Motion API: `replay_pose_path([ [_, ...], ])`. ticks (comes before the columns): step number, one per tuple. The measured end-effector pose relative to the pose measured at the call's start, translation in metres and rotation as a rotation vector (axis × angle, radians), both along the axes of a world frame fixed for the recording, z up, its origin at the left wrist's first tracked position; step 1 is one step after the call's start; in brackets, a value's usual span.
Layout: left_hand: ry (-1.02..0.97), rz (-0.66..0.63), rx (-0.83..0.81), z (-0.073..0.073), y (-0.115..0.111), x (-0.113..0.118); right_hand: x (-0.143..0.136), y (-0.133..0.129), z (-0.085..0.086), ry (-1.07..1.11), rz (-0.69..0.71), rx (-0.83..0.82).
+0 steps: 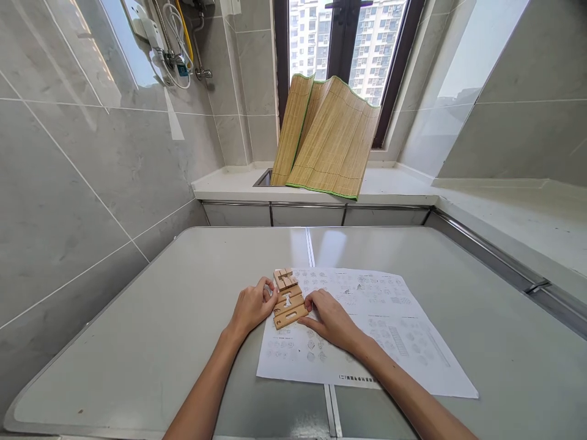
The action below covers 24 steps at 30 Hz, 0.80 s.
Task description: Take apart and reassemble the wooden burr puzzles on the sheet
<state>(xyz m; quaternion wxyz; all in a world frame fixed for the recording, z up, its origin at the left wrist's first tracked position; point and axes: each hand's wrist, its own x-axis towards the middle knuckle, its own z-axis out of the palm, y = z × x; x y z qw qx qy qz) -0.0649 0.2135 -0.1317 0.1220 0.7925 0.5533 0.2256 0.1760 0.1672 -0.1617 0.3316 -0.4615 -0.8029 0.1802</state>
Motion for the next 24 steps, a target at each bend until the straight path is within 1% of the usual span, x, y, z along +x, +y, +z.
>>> replay_pose_path([
  [4,-0.010,0.009,-0.008,0.000,0.001,0.000,0.007,0.001,0.001,0.041,-0.047,-0.017],
  [10,0.008,0.073,0.025,-0.001,0.003,0.000,0.018,0.003,-0.002,0.095,-0.158,-0.033],
  [15,-0.008,0.106,0.041,-0.004,0.005,-0.001,0.028,0.007,-0.004,0.183,-0.154,-0.121],
  [19,-0.012,0.123,0.031,-0.007,0.005,-0.002,0.051,0.010,0.000,0.254,-0.136,-0.184],
  [22,-0.054,0.134,0.085,-0.006,0.005,0.000,0.078,0.011,0.000,0.287,-0.205,-0.191],
  [24,-0.100,0.107,0.155,-0.004,0.008,0.004,0.094,0.011,-0.003,0.312,-0.260,-0.205],
])
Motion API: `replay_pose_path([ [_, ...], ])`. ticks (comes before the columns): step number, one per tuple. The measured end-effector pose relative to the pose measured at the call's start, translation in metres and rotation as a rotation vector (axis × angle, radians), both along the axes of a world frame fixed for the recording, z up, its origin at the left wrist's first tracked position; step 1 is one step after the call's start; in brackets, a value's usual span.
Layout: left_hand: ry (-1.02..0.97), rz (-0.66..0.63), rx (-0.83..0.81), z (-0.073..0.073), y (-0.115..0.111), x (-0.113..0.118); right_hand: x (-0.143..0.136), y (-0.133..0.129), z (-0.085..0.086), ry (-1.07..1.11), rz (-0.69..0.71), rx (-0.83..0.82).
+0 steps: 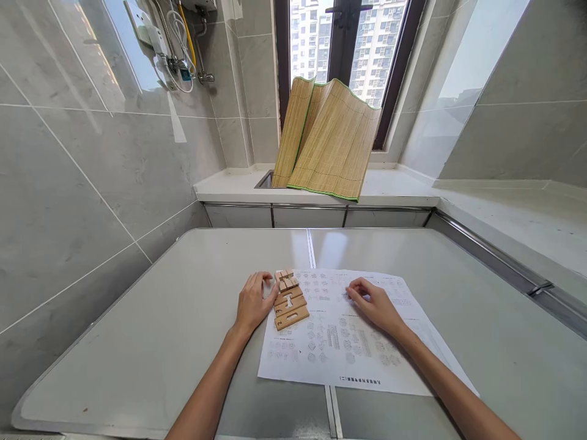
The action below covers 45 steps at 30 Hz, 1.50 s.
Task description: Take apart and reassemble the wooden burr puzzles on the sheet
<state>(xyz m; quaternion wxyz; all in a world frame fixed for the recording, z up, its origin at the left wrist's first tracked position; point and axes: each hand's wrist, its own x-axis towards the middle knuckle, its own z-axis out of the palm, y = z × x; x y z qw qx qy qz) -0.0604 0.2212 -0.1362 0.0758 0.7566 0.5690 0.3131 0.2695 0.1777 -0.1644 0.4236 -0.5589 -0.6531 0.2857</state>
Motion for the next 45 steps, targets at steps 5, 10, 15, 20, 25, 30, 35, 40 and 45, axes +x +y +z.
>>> replay_pose_path([
  [5,-0.066,-0.131,-0.056,0.003,0.023,0.019,0.015,0.000,-0.011,0.013,-0.085,0.001],
  [10,-0.020,-0.170,-0.139,0.000,0.043,0.029,0.011,0.000,-0.011,-0.030,-0.077,0.007],
  [15,0.032,-0.145,-0.139,-0.003,0.046,0.022,0.011,0.001,-0.009,-0.032,-0.081,-0.010],
  [20,0.075,-0.091,-0.093,-0.006,0.050,0.012,0.011,0.001,-0.012,-0.052,-0.077,-0.003],
  [25,0.081,-0.076,-0.088,-0.009,0.054,0.007,0.011,0.000,-0.011,-0.064,-0.079,-0.019],
  [30,0.062,-0.124,-0.072,-0.010,0.057,0.005,0.009,0.001,-0.010,-0.052,-0.071,-0.017],
  [35,0.048,-0.133,-0.076,-0.011,0.061,0.001,0.009,0.002,-0.011,-0.064,-0.065,-0.002],
  [40,0.001,-0.204,-0.019,0.005,0.047,0.014,0.009,0.002,-0.012,-0.084,-0.045,0.006],
  [45,-0.074,-0.421,-0.012,0.016,0.004,0.065,0.008,0.000,-0.012,-0.092,-0.019,0.029],
])
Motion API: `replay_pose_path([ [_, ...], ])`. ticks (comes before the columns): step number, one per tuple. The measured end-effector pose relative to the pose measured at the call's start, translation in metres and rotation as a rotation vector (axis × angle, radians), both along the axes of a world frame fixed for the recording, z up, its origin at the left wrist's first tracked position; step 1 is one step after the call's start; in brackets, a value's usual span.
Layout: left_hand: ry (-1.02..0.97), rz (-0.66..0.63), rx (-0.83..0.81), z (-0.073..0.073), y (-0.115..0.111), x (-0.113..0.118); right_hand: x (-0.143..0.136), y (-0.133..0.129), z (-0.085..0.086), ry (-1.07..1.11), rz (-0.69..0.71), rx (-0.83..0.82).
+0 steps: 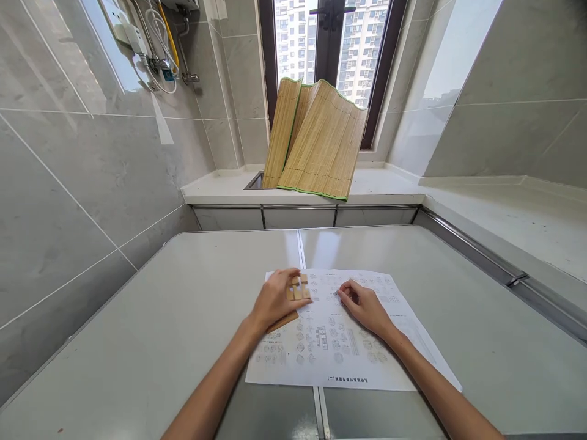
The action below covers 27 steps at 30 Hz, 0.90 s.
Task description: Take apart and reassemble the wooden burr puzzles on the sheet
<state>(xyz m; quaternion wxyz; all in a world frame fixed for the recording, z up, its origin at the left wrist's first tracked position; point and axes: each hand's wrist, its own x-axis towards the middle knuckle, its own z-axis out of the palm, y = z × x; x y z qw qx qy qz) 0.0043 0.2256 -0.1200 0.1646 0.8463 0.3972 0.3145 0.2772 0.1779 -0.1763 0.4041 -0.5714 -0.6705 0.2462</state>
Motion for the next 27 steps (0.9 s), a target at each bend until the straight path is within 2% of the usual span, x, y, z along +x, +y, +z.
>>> replay_pose_path([
  [2,-0.007,-0.055,-0.019,-0.005,-0.019,0.021,-0.001,0.000,0.001,0.011,0.005,0.003],
  [4,0.036,-0.162,-0.030,-0.013,-0.034,0.039,-0.001,-0.001,0.002,0.021,0.005,0.008],
  [9,0.153,-0.240,-0.032,-0.027,-0.049,0.059,-0.001,-0.003,0.007,0.033,0.001,0.018],
  [15,0.125,-0.262,0.075,-0.023,-0.048,0.050,0.002,-0.011,0.016,-0.035,0.125,-0.006],
  [18,0.168,-0.194,0.102,-0.020,-0.042,0.036,0.000,-0.017,0.020,-0.156,0.171,-0.008],
  [22,0.187,-0.168,0.035,-0.016,-0.034,0.023,0.000,-0.023,0.025,-0.277,0.248,-0.019],
  [27,0.030,-0.183,-0.177,-0.007,-0.035,0.023,0.008,-0.030,0.026,-0.313,0.301,-0.015],
])
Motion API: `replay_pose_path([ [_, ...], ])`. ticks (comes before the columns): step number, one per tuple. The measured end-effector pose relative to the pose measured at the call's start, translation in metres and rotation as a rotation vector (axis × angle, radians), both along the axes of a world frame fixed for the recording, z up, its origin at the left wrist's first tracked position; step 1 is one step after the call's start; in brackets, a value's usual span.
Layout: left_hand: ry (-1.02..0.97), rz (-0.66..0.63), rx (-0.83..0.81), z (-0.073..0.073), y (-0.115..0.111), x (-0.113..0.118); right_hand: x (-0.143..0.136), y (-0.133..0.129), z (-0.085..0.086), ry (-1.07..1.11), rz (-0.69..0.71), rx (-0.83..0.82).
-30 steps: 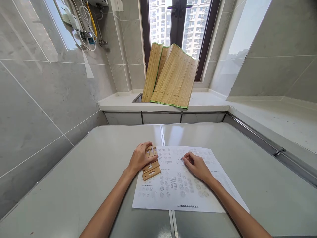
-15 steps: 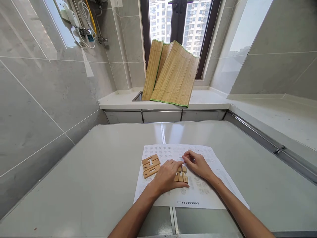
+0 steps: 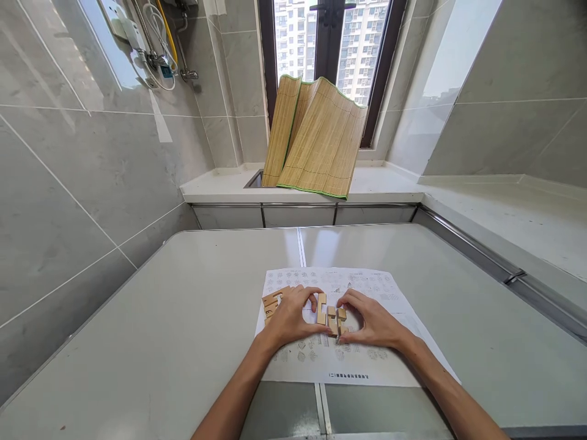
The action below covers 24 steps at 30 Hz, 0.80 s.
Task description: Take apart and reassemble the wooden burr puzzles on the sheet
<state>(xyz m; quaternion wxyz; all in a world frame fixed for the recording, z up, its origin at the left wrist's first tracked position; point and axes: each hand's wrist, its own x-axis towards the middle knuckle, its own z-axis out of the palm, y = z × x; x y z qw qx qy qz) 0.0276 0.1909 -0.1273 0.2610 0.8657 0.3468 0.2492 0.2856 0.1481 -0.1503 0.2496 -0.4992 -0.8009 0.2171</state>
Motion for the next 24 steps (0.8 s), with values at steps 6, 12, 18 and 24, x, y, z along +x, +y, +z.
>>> replay_pose_path([
  [6,-0.109,0.076,-0.161,0.002,-0.004,0.005,0.002,-0.005,0.000,-0.004,-0.018,0.000],
  [12,-0.114,0.090,-0.135,-0.002,-0.005,0.007,-0.004,-0.006,0.004,0.264,-0.074,-0.048],
  [18,-0.059,0.070,-0.014,-0.006,-0.011,0.014,-0.011,-0.004,0.000,0.465,-0.141,-0.108],
  [24,-0.056,0.033,-0.033,-0.008,-0.015,0.019,-0.018,0.000,-0.006,0.577,-0.112,-0.213],
])
